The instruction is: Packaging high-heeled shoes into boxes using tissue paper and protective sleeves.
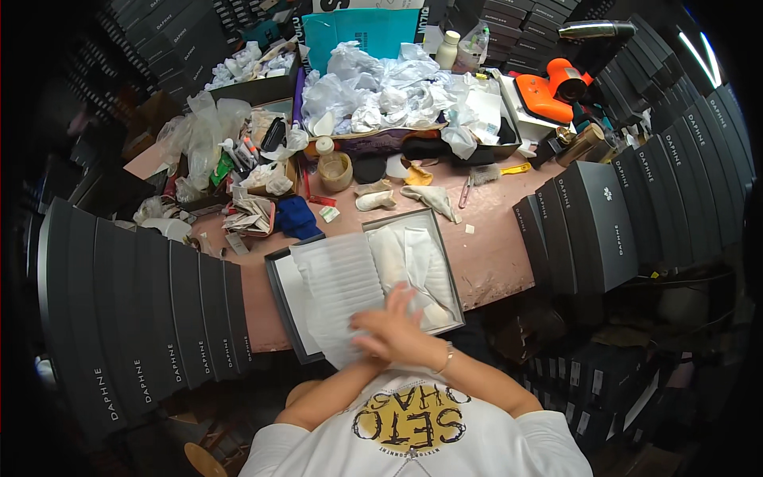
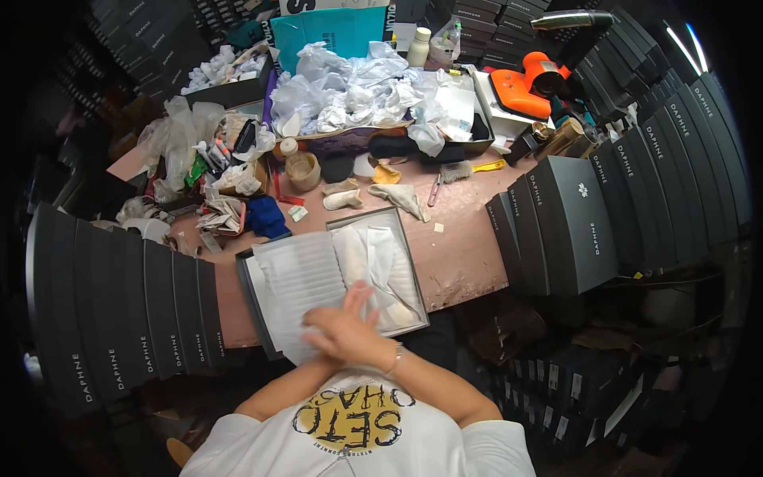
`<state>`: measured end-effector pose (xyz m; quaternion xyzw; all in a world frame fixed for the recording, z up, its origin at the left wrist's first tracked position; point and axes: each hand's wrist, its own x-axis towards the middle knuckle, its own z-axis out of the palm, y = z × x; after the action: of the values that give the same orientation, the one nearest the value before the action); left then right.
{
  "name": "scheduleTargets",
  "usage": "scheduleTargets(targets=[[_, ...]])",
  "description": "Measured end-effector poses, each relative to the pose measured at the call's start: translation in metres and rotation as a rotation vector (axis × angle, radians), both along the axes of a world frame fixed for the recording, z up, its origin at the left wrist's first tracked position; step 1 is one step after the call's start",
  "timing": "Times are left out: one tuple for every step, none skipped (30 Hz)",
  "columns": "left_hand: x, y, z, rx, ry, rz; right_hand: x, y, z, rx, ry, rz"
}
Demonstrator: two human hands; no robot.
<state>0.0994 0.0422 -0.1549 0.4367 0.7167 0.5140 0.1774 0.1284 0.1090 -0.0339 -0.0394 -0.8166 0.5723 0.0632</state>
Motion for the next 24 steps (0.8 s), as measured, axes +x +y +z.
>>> scheduleTargets(targets=[[-0.024,-0.011,-0.012,0.011,0.023,0.128,0.011,0.022,-0.019,0.113,-0.15,-0.196],[-0.037,-0.025,-0.026,-0.037,-0.219,0.312,0.026,0.038,-0.04,0.315,-0.253,-0.237],[-0.041,-0.029,-0.043,-0.076,-0.469,0.485,0.038,0.051,-0.065,0.527,-0.357,-0.285],[-0.039,-0.028,-0.063,-0.089,-0.515,0.434,0.045,0.05,-0.099,0.547,-0.41,-0.283],[-0.037,-0.026,-0.084,-0.1,-0.552,0.381,0.054,0.046,-0.136,0.564,-0.456,-0.285],[-0.037,-0.021,-0.094,-0.107,-0.59,0.329,0.057,0.047,-0.159,0.586,-0.501,-0.286],[-0.035,-0.017,-0.089,-0.131,-0.598,0.333,0.053,0.049,-0.168,0.6,-0.476,-0.292],[-0.031,-0.009,-0.085,-0.156,-0.606,0.334,0.049,0.051,-0.176,0.613,-0.451,-0.302],[-0.031,-0.004,-0.079,-0.188,-0.609,0.325,0.044,0.053,-0.181,0.618,-0.427,-0.323],[-0.037,-0.006,-0.076,-0.15,-0.741,0.337,0.038,0.061,-0.16,0.578,-0.509,-0.21],[-0.047,-0.009,-0.074,-0.104,-0.874,0.349,0.037,0.07,-0.129,0.32,-0.462,-0.171],[-0.056,-0.012,-0.07,-0.055,-1.013,0.36,0.041,0.081,-0.094,0.067,-0.414,-0.129],[-0.06,-0.015,-0.064,-0.002,-1.155,0.375,0.049,0.093,-0.07,-0.184,-0.366,-0.083],[-0.065,-0.014,-0.04,-0.088,-1.098,0.398,0.062,0.106,-0.057,-0.298,-0.384,-0.127],[-0.062,-0.015,-0.036,-0.105,-0.991,0.383,0.072,0.12,-0.05,-0.41,-0.401,-0.159],[-0.06,-0.014,-0.034,-0.124,-0.882,0.365,0.079,0.137,-0.051,-0.266,-0.382,-0.266],[-0.058,-0.014,-0.031,-0.15,-0.771,0.343,0.085,0.155,-0.053,-0.125,-0.36,-0.375],[-0.057,-0.014,-0.027,-0.178,-0.654,0.312,0.093,0.177,-0.07,0.154,-0.486,-0.44],[-0.055,-0.012,-0.018,-0.241,-0.54,0.29,0.1,0.193,-0.094,0.438,-0.608,-0.506],[-0.049,-0.011,-0.008,-0.298,-0.428,0.264,0.104,0.197,-0.114,0.55,-0.544,-0.565],[-0.042,-0.011,-0.001,-0.353,-0.315,0.239,0.108,0.2,-0.133,0.662,-0.479,-0.623],[-0.033,-0.016,0.001,-0.37,-0.228,0.224,0.098,0.202,-0.13,0.778,-0.404,-0.668],[-0.031,-0.019,0.003,-0.376,-0.187,0.175,0.09,0.197,-0.127,0.793,-0.303,-0.712],[-0.028,-0.027,0.004,-0.395,-0.152,0.133,0.069,0.177,-0.104,0.796,-0.209,-0.745]])
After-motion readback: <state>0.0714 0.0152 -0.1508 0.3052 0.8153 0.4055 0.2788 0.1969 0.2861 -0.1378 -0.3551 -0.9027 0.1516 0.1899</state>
